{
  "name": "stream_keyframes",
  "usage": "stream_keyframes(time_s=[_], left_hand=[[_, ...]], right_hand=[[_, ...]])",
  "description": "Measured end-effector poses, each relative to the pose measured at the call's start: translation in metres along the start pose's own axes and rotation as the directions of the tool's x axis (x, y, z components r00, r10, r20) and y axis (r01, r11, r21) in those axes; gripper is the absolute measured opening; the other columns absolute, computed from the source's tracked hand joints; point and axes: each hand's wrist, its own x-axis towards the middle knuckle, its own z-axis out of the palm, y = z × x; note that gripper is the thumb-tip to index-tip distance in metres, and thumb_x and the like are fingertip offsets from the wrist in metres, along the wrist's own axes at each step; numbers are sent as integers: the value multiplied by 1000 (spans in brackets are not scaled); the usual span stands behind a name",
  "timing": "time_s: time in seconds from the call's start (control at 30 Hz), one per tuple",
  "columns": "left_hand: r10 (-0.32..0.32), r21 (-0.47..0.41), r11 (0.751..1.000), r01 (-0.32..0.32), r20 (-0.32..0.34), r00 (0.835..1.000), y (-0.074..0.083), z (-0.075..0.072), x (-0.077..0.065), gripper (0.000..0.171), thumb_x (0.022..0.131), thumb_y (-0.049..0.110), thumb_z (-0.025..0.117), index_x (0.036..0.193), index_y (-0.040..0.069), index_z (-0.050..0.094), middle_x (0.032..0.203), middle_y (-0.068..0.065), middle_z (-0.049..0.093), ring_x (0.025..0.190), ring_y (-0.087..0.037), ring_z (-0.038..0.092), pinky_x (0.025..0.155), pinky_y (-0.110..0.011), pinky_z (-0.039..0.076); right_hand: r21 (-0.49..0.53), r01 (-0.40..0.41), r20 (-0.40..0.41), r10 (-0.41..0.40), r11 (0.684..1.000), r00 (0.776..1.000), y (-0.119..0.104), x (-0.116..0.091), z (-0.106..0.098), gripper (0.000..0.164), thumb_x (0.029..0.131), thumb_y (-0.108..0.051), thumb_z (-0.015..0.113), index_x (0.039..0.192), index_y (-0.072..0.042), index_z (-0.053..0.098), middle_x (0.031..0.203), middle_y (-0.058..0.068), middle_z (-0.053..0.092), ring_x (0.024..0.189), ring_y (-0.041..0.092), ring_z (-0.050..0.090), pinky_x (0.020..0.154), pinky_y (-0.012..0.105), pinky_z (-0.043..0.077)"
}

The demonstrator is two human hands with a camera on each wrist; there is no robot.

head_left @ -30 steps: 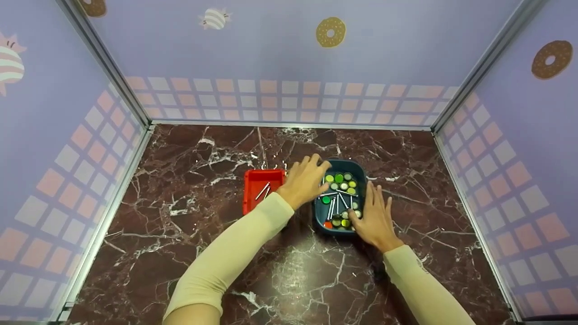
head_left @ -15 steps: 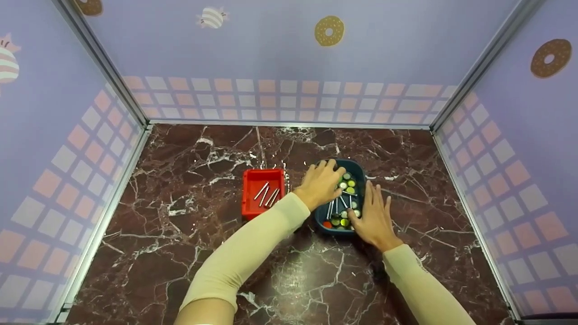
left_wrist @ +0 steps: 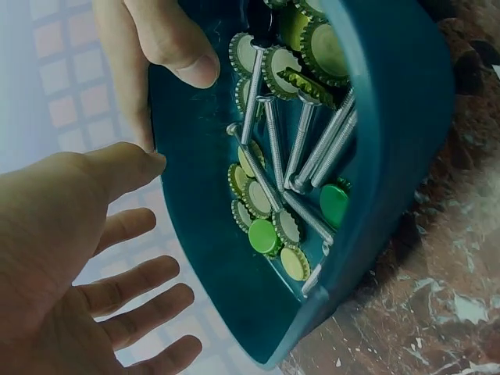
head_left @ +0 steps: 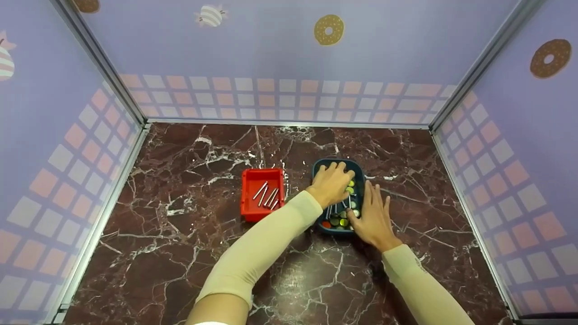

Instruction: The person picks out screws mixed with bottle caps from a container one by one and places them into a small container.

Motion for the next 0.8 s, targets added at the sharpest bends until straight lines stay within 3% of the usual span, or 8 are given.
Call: stream_keyframes(time_s=[0.8], left_hand=[[-5,65,998,-1,98,995,24,29,32,49,117,35,72,166,32,66,166,-5,67,153,-28,66,125,-51,59]], right_hand=[[1,1,15,-1,1000,1000,0,0,-1,109,105,-41,68,184,6,9,190,33,23,180,56,17,141,85,11]])
